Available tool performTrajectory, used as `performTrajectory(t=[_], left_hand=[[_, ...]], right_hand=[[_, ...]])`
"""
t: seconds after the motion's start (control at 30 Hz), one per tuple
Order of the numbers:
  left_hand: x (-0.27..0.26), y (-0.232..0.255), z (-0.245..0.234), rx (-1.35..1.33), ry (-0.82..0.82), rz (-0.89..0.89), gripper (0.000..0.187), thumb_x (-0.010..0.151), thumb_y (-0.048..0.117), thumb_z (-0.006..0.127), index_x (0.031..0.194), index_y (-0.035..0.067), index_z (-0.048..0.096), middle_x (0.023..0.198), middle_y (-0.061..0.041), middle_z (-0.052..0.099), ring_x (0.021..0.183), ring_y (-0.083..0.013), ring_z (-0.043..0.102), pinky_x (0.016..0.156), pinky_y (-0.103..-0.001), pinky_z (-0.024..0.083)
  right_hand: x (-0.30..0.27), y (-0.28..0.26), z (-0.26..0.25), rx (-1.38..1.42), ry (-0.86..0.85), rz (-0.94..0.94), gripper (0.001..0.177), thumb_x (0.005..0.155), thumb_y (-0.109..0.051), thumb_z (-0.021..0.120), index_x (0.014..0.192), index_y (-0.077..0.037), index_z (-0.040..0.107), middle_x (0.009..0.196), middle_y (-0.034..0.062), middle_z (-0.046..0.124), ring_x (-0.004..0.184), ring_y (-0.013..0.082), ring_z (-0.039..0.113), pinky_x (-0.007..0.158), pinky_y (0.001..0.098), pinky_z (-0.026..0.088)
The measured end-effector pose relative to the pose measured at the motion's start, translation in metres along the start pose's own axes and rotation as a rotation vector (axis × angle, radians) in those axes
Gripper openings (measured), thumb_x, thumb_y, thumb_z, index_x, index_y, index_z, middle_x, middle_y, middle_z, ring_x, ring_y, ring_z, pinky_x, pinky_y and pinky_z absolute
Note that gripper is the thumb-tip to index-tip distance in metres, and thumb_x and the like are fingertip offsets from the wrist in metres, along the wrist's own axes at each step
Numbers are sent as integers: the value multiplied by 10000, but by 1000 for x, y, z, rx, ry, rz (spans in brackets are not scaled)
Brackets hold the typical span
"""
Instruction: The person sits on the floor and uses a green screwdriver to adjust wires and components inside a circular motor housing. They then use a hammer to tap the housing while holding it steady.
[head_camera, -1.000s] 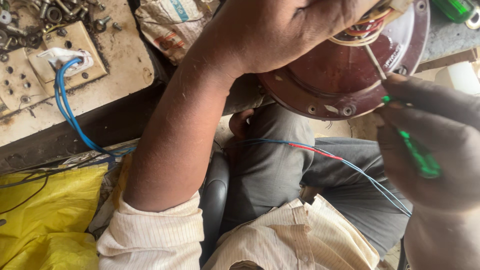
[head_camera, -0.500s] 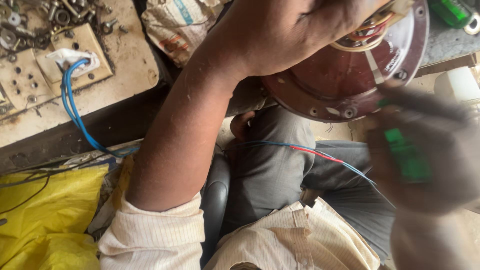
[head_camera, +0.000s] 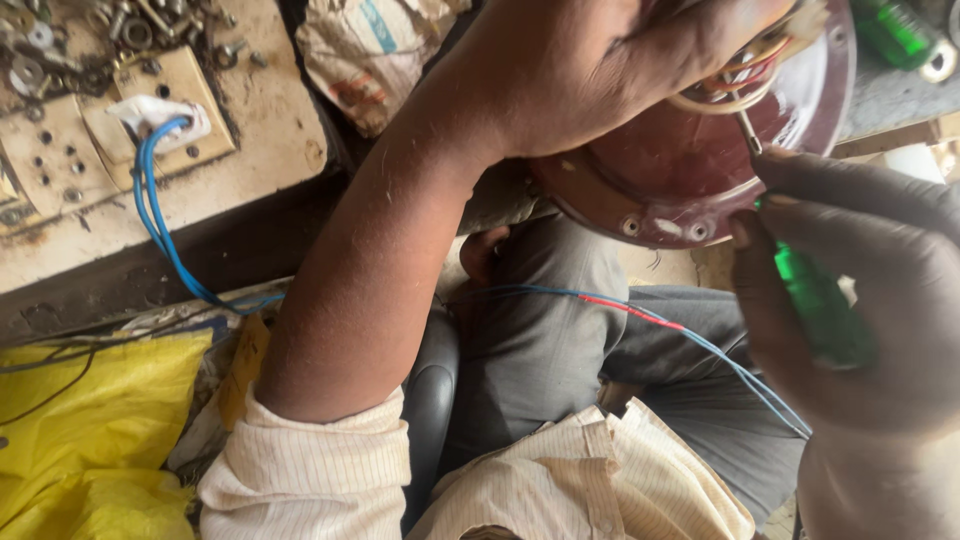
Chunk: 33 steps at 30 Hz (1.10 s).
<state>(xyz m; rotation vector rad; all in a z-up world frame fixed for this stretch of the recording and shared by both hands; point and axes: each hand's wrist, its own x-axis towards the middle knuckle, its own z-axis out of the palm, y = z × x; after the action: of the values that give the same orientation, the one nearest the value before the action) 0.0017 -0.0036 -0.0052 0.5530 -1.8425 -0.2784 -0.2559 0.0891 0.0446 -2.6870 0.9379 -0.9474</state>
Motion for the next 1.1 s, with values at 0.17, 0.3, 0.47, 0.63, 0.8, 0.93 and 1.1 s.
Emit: performTrajectory(t=[0.17, 0.3, 0.47, 0.63, 0.8, 0.93, 1.1], left_hand=[[17, 17, -14, -74, -43, -34, 113, 1146, 166, 604, 1229, 97, 637, 1139, -40, 735, 1061, -171, 719, 951, -330, 562], [22, 24, -14, -51, -60, -97, 113, 1141, 179, 641, 1235, 124, 668, 1231, -33, 721, 1194, -186, 687, 1058, -341, 558], [29, 37, -13, -155, -41, -234, 153, 1072, 189, 666, 1210, 127, 690, 1192, -34, 737, 1176, -206, 711, 1034, -354, 594], [30, 39, -14, -148, -37, -229, 159, 1049, 156, 682, 1204, 123, 699, 1172, -34, 753, 1176, -213, 709, 1061, -362, 570], [30, 40, -14, -134, -39, -247, 173, 1051, 168, 679, 1218, 124, 691, 1182, -36, 746, 1186, -225, 701, 1075, -358, 555], [29, 40, -15, -129, -66, -278, 184, 1048, 182, 680, 1223, 127, 695, 1175, -30, 735, 1192, -228, 696, 1077, -364, 547], [32, 39, -15, -117, -73, -233, 186, 1048, 186, 667, 1215, 110, 698, 1204, -51, 741, 1231, -247, 680, 1110, -376, 528]], right_hand=[[12, 15, 4, 339, 158, 220, 265, 977, 131, 720, 1180, 3, 608, 1267, 173, 681, 1110, 232, 723, 933, 287, 601], [5, 3, 3, 246, 177, 214, 266, 904, 102, 770, 1113, -3, 644, 1181, 166, 732, 1048, 216, 749, 870, 302, 616], [-13, -1, -4, 207, 191, 111, 258, 794, 33, 804, 1007, -27, 671, 1098, 157, 754, 1032, 255, 775, 853, 331, 631], [-91, 25, 9, 407, 346, 231, 256, 838, 2, 772, 1068, -56, 676, 1154, 157, 742, 1061, 248, 789, 882, 344, 635], [-196, 114, 33, 457, 279, 176, 369, 815, 5, 771, 1140, -113, 643, 1199, 138, 730, 1087, 237, 774, 895, 307, 650], [-260, 185, 75, 451, 307, 190, 387, 782, 6, 780, 1125, -92, 629, 1219, 140, 723, 1063, 225, 762, 862, 279, 645], [-298, 223, 94, 393, 391, 587, 268, 892, -22, 698, 1152, 2, 636, 1210, 204, 720, 1051, 279, 742, 903, 376, 602]])
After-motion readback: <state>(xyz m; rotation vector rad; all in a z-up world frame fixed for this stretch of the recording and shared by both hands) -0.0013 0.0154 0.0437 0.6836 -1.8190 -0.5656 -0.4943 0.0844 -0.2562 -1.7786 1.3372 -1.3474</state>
